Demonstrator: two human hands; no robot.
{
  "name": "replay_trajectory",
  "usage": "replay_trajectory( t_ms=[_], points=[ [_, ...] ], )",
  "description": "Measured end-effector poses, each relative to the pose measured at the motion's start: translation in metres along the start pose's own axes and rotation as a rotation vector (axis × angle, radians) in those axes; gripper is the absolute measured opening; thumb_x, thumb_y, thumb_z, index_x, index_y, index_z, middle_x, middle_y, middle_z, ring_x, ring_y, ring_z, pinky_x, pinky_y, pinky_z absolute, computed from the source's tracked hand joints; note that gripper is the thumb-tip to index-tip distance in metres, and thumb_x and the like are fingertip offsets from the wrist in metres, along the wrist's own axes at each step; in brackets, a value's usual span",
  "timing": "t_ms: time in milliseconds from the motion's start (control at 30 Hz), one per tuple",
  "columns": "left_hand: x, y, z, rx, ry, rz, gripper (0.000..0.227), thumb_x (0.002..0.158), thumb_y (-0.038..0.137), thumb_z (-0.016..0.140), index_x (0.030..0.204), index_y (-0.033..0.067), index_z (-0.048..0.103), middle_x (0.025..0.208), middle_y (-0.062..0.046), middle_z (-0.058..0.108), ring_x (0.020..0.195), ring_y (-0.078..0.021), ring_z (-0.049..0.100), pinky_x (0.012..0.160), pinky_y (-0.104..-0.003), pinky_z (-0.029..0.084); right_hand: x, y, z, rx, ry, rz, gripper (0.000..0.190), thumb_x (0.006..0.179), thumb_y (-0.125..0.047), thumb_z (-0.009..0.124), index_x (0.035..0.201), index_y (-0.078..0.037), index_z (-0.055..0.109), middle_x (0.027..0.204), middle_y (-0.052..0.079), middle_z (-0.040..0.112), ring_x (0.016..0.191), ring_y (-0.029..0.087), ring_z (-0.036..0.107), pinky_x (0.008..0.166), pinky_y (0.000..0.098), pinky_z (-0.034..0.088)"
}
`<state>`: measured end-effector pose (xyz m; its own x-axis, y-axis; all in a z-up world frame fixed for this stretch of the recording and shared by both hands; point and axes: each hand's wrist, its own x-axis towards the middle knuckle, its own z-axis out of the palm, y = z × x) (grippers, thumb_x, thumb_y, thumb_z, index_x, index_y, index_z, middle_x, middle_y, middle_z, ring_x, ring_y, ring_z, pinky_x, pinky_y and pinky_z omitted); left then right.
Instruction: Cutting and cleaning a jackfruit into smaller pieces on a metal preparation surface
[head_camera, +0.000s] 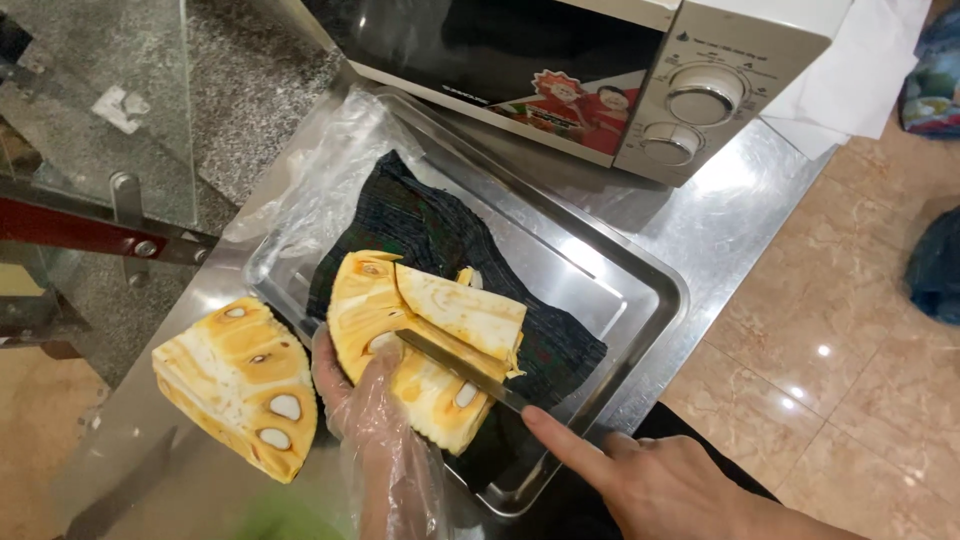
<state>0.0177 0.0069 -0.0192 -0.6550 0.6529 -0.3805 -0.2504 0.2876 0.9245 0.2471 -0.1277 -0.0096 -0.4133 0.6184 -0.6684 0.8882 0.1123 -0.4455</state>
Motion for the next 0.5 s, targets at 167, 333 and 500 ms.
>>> replay_trajectory(
  t_ms=[167,333,500],
  points=[
    [0.024,-0.021,-0.01,-0.051,-0.109,0.081,0.09,0.066,0.006,0.082,0.15,0.0127,0.048,0.136,-0.016,0.064,0.117,-0.0292,0.067,0.092,-0.049,0.063,-0.015,0.007,0.005,0.036,-0.087,-0.004,0.09,0.107,-0.042,0.044,0.173,-0.043,-0.018,0.086,0.0,0.049,0.065,0.024,0.06,0.059,0.0414,0.043],
    [-0.005,0.006,0.005,0.037,-0.055,0.065,0.084,0.068,0.003,0.069,0.15,0.0134,0.053,0.132,-0.018,0.068,0.104,-0.0341,0.071,0.08,-0.049,0.063,0.001,-0.007,-0.028,0.114,-0.036,-0.06,0.098,0.099,-0.027,0.051,0.173,-0.044,-0.01,0.087,0.006,0.058,0.074,0.037,0.066,0.062,0.0517,0.047],
    [-0.006,0.01,0.014,0.066,-0.075,0.054,0.083,0.069,0.006,0.071,0.149,0.0134,0.054,0.128,-0.018,0.069,0.099,-0.0348,0.072,0.077,-0.051,0.063,-0.004,0.0,-0.013,0.125,-0.057,-0.099,0.09,0.103,-0.034,0.043,0.174,-0.043,-0.011,0.084,0.009,0.054,0.07,0.035,0.065,0.056,0.052,0.044]
  ],
)
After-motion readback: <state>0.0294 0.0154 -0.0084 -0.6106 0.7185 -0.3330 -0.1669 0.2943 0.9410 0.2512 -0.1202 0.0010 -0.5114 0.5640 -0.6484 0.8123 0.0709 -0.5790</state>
